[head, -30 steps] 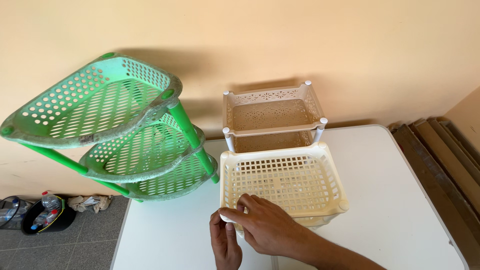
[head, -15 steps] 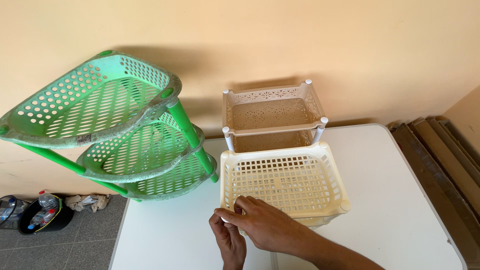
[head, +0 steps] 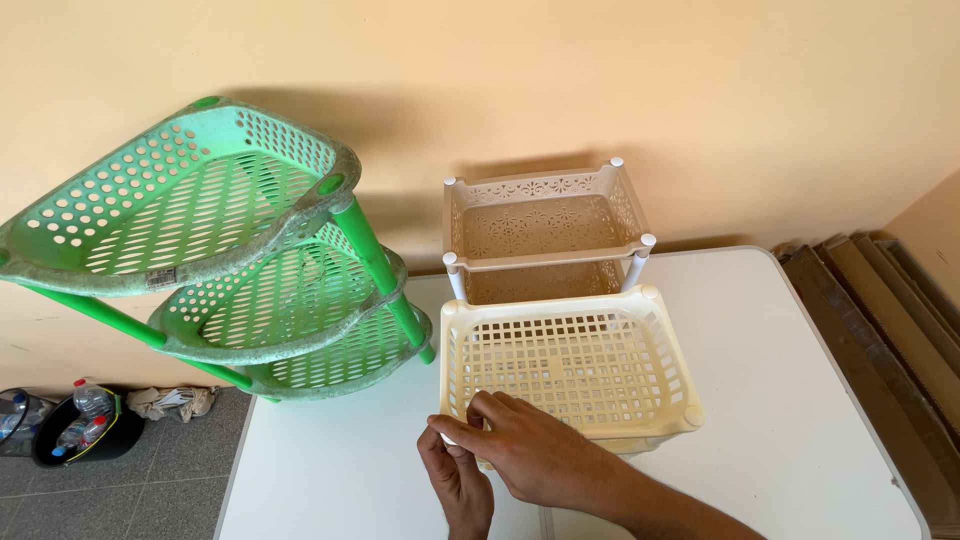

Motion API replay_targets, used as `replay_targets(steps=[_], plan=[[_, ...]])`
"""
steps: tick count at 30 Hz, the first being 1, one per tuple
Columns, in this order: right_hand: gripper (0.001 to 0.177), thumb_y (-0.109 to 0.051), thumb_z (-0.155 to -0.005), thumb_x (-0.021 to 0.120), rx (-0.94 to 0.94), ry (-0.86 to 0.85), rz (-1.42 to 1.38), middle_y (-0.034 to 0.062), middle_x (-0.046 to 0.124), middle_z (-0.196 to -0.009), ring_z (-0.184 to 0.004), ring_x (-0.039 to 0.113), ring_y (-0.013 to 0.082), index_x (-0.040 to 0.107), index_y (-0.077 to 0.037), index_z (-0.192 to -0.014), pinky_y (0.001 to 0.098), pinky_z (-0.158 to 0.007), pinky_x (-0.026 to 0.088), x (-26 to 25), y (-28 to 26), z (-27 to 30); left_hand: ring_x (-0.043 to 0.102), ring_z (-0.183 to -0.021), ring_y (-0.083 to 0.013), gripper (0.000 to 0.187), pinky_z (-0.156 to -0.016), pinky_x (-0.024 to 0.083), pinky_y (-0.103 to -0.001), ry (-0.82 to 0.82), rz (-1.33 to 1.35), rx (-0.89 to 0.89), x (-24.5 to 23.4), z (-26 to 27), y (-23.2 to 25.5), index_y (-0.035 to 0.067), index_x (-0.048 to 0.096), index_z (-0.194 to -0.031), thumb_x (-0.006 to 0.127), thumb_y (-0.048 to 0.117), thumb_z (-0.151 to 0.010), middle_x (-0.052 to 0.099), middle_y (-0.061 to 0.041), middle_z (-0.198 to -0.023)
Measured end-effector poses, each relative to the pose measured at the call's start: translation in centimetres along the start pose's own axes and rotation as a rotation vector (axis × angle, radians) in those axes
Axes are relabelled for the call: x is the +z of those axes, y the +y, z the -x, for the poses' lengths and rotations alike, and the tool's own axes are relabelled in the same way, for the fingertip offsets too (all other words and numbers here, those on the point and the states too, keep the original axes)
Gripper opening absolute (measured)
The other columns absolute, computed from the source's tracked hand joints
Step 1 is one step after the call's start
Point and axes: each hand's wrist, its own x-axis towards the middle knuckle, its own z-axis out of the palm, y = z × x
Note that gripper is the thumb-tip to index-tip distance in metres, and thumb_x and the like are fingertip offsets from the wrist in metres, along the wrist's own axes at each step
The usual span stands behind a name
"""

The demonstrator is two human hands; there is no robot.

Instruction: The person disassembles a white plastic three-tier storage rack by removing the top basket and detaching the vertical support poles. They then reassemble the rack by inserting the poles into the bottom basket and placing the top basket back on top.

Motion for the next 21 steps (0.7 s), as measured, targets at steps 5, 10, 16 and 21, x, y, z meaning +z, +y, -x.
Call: replay_targets(steps=[5,10,16,21], plan=[[0.049,-0.012,-0.099,0.065,0.094,-0.031,0.020,0.0123,0.058,-0.109,-0.104,0.060,0.0310,0.051,-0.013,-0.146,0.0444,-0.089,0.050,-1.3,-0.8,0.5,0.056,-0.121,-0.0239,0.043,-0.103,0.048,-0.037,0.023,0.008,0.135,0.0,0.2,0.9,0.000,0.037,-0.140,0.039,0.030,-0.109,0.050,-0.017,-0.133],[0.050,-0.016,-0.089,0.075,0.140,0.249,-0.031,0.0113,0.061,-0.114,-0.100,0.064,0.0275,0.064,-0.016,-0.137,0.0391,-0.086,0.056,-6.1,-0.4,5.3,0.054,-0.106,-0.0223,0.030,-0.095,0.049,-0.036,0.338,-0.235,0.538,0.7,3.2,-0.5,0.008,0.050,-0.124,0.063,0.018,-0.099,0.052,-0.013,-0.117],[0.046,-0.026,-0.084,0.077,0.594,0.318,0.050,0.0059,0.065,-0.106,-0.088,0.069,0.0215,0.068,-0.022,-0.129,0.0350,-0.075,0.060,-10.3,0.5,11.5,0.068,-0.097,-0.0262,0.016,-0.098,0.055,-0.043,-0.253,-0.189,0.318,5.6,7.6,-0.9,0.007,0.068,-0.102,0.074,0.006,-0.087,0.065,-0.012,-0.098],[0.054,-0.029,-0.082,0.081,0.794,0.315,0.066,0.0026,0.066,-0.103,-0.080,0.069,0.0186,0.067,-0.028,-0.134,0.0336,-0.073,0.060,-10.8,1.5,14.6,0.054,-0.136,-0.0436,0.039,-0.112,0.041,-0.050,-0.540,-0.240,0.107,10.5,7.5,3.0,-0.004,0.058,-0.132,0.064,0.004,-0.095,0.058,-0.028,-0.139]])
